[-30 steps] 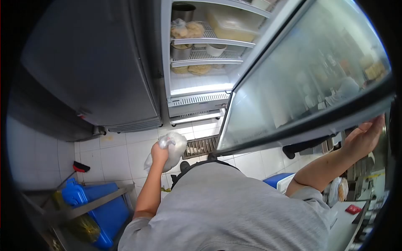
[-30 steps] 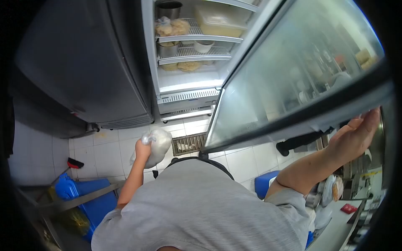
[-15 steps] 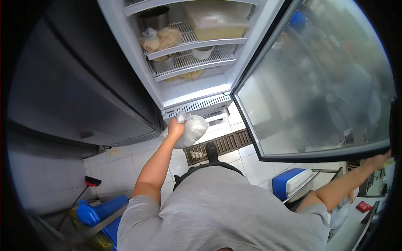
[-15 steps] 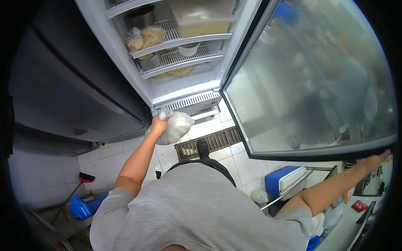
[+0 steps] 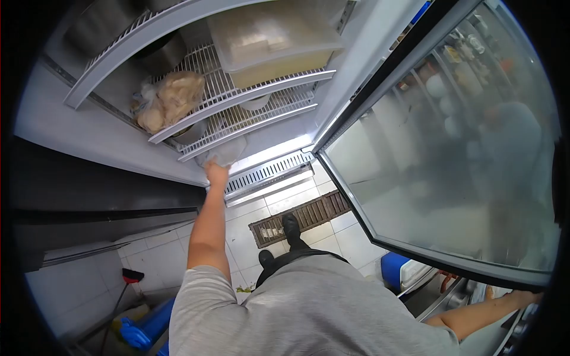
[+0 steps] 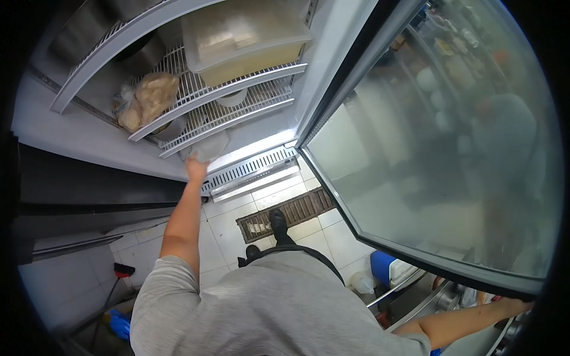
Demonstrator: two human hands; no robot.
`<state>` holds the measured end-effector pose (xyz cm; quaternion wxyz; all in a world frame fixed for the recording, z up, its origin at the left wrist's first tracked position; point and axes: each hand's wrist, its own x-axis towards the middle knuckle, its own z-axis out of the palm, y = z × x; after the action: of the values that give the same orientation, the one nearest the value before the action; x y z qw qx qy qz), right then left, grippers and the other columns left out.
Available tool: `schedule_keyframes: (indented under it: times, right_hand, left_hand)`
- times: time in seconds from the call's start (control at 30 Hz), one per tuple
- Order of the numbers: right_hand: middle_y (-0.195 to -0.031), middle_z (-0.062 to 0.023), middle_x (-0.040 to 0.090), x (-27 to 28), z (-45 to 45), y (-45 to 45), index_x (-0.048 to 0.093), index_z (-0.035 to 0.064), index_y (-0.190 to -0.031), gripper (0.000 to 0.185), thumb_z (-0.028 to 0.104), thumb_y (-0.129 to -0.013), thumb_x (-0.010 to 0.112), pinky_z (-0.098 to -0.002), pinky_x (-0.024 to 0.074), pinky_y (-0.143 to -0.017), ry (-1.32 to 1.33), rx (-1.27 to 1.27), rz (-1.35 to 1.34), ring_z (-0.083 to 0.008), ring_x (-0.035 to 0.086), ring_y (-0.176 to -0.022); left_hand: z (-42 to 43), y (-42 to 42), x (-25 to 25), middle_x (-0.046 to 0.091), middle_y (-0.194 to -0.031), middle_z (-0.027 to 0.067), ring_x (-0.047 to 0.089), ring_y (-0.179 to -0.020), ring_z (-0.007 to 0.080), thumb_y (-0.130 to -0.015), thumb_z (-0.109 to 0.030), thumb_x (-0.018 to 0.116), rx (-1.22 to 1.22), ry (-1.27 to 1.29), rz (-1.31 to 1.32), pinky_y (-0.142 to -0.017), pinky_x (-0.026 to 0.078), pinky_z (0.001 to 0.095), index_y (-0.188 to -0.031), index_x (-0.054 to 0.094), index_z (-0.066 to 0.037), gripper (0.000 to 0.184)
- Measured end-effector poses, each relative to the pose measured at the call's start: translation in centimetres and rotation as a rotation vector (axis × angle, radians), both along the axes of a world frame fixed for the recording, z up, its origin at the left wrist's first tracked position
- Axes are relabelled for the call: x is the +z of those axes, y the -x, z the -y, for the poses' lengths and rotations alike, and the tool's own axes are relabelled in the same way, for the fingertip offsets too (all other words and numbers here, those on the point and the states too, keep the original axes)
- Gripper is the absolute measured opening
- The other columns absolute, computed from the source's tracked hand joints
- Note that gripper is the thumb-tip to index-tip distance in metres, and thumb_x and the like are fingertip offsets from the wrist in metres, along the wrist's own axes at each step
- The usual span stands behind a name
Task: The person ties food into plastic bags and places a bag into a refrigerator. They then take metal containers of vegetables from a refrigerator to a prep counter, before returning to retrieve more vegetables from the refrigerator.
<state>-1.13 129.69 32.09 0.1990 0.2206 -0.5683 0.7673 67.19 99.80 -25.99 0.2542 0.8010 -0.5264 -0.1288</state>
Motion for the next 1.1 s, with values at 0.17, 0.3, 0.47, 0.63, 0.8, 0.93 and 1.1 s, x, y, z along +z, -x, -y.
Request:
schedule_keyframes:
  times: [0.17, 0.3, 0.47, 0.63, 0.8, 0.93, 1.1]
  right_hand:
    - [-0.123, -0.0135, 0.050, -0.4, -0.2, 0.1, 0.050, 0.0003, -0.120, 0.062, 0.049, -0.082, 0.056, -0.0368, 0.0351, -0.096, -0.004, -0.034, 0.025, -0.0259, 0.049, -0.108]
    - [-0.122, -0.0136, 0.051, -1.0, -1.2, -0.5, 0.051, 0.0002, -0.119, 0.061, 0.049, -0.082, 0.056, -0.0367, 0.0357, -0.096, 0.019, -0.040, 0.034, -0.0259, 0.050, -0.107]
    - [-0.121, -0.0136, 0.052, -1.5, -3.1, -2.3, 0.052, 0.0001, -0.118, 0.061, 0.049, -0.082, 0.055, -0.0365, 0.0365, -0.095, 0.075, -0.038, 0.034, -0.0259, 0.051, -0.106]
    - [-0.120, -0.0136, 0.053, -1.4, -6.0, -7.1, 0.054, 0.0000, -0.117, 0.060, 0.049, -0.083, 0.055, -0.0364, 0.0372, -0.094, 0.139, -0.068, 0.022, -0.0259, 0.052, -0.105]
    - [-0.119, -0.0136, 0.054, -2.2, -9.3, -18.6, 0.055, -0.0001, -0.116, 0.059, 0.049, -0.083, 0.055, -0.0363, 0.0379, -0.094, 0.129, -0.209, 0.083, -0.0259, 0.053, -0.104]
    - [-0.114, -0.0183, 0.057, -4.7, -15.5, -18.0, 0.056, -0.0090, -0.107, 0.059, 0.045, -0.082, 0.058, -0.0331, 0.0427, -0.089, 0.100, 0.582, -0.239, -0.0257, 0.056, -0.100]
    - [-0.118, -0.0280, 0.051, -6.0, -11.2, -26.8, 0.043, -0.0147, -0.120, 0.066, 0.038, -0.083, 0.059, -0.0417, 0.0369, -0.100, 0.305, 1.535, -0.462, -0.0323, 0.052, -0.110]
  left_hand:
    - [-6.7, 6.0, -3.6, 0.055, -0.114, 0.0241, 0.049, -0.110, 0.0361, -0.063, -0.036, 0.075, -0.050, -0.410, -0.123, -0.095, 0.039, 0.0412, -0.117, 0.054, -0.001, 0.067]
    - [-12.8, 6.7, -5.5, 0.054, -0.116, 0.0236, 0.050, -0.111, 0.0373, -0.066, -0.037, 0.072, -0.014, -0.653, -0.328, -0.095, 0.041, 0.0407, -0.118, 0.055, -0.005, 0.064]
    - [-16.8, 2.4, -4.9, 0.056, -0.116, 0.0204, 0.053, -0.110, 0.0334, -0.069, -0.035, 0.070, -0.097, -0.703, -0.316, -0.093, 0.042, 0.0380, -0.117, 0.056, -0.005, 0.059]
    - [-21.8, -3.6, -0.6, 0.057, -0.117, 0.0182, 0.054, -0.109, 0.0304, -0.070, -0.032, 0.069, -0.046, -0.661, -0.311, -0.093, 0.042, 0.0360, -0.114, 0.059, -0.004, 0.053]
    - [-30.8, -10.8, -3.1, 0.058, -0.116, 0.0183, 0.054, -0.108, 0.0300, -0.073, -0.031, 0.065, -0.122, -0.728, -0.321, -0.093, 0.042, 0.0354, -0.114, 0.060, -0.005, 0.049]
    - [-40.4, -14.7, -5.3, 0.061, -0.108, 0.0154, 0.058, -0.097, 0.0272, -0.077, -0.031, 0.062, -0.204, -0.815, -0.165, -0.085, 0.045, 0.0347, -0.108, 0.061, -0.002, 0.042]
    - [-51.7, -18.8, -9.8, 0.064, -0.086, 0.0123, 0.061, -0.073, 0.0204, -0.082, -0.028, 0.056, -0.273, -0.902, -0.257, -0.060, 0.047, 0.0359, -0.092, 0.064, -0.003, 0.028]
